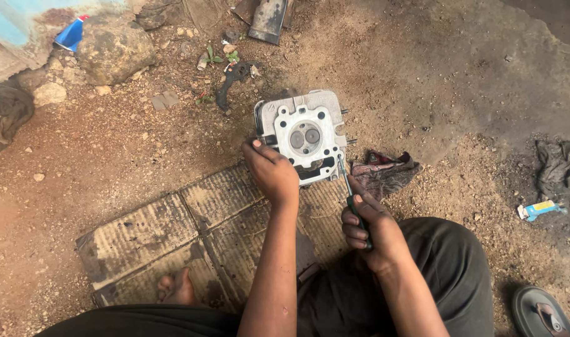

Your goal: The person uses a screwdriver and a cloth to clean and work on a detached motorcycle engine cylinder head.

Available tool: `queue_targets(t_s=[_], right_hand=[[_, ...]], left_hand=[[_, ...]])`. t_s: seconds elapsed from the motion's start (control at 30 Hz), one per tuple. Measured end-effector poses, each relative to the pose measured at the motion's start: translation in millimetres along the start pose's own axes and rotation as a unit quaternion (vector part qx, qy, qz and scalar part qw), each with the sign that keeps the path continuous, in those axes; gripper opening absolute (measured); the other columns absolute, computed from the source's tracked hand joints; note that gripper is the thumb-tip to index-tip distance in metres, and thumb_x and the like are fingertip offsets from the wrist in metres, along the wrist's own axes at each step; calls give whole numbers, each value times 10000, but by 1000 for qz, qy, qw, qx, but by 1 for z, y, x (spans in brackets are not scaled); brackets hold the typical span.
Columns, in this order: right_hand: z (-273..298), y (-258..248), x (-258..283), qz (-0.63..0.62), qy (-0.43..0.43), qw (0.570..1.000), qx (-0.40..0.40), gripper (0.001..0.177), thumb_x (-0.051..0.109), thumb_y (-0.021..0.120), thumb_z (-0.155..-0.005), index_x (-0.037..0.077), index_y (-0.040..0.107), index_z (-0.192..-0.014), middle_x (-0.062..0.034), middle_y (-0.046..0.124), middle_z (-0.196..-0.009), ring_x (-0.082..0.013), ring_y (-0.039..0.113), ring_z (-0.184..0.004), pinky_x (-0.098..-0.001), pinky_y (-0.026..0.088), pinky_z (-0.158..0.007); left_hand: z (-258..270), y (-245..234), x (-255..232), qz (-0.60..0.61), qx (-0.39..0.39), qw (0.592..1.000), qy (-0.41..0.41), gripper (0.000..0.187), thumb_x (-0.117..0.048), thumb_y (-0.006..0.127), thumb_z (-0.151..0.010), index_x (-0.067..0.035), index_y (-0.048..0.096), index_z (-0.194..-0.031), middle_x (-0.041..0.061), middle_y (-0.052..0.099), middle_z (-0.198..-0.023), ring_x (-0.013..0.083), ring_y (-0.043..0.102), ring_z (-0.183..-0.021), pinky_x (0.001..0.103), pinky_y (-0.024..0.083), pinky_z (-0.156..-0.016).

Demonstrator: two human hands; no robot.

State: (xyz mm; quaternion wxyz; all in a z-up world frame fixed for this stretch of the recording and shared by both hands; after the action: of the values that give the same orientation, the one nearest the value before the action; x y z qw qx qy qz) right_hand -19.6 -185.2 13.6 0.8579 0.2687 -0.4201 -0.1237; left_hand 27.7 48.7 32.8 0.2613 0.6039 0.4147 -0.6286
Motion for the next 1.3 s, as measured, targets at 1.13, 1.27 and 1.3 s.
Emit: queue_targets(t_s=[1.13, 1.27, 1.3], right_hand=[[-68, 5, -35, -190, -86, 970, -125, 644, -50, 495, -994, 108, 225, -1556, -65, 564, -842, -164, 521, -629, -309, 422, -497], [-1, -17, 6, 108, -499, 799, -318, 384, 94, 434, -1153, 5, 360, -1519, -180, 586, -1023, -241, 547, -734, -375, 492, -632], [44, 18, 25, 301, -699, 590, -271, 375, 29, 429, -1204, 77, 349, -1567, -238, 597, -1211, -269, 540, -853, -421, 508, -766]], left_hand=[[36, -14, 3, 42, -14, 990, 133, 342, -232, 337, -1109, 40, 478, -1262, 279, 608, -1143, 441, 642, -1041, 552, 483, -882], [34, -14, 10, 33, -10, 994, 102, 361, -246, 349, -1099, 46, 485, -1262, 296, 611, -1134, 475, 631, -1040, 553, 469, -878], [34, -11, 16, 18, -12, 996, 87, 365, -251, 357, -1096, 49, 487, -1259, 302, 611, -1121, 487, 622, -1033, 554, 466, -873]])
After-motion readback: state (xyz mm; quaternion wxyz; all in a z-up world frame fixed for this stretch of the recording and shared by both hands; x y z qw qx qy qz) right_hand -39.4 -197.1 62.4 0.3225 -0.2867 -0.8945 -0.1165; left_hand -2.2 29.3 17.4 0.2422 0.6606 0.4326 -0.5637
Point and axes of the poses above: each hand's wrist, its own z-axis away from the middle knuckle, its own y-axis out of the palm, x = y × z, the point moved 9 cm from there along -z, towards the middle knuckle
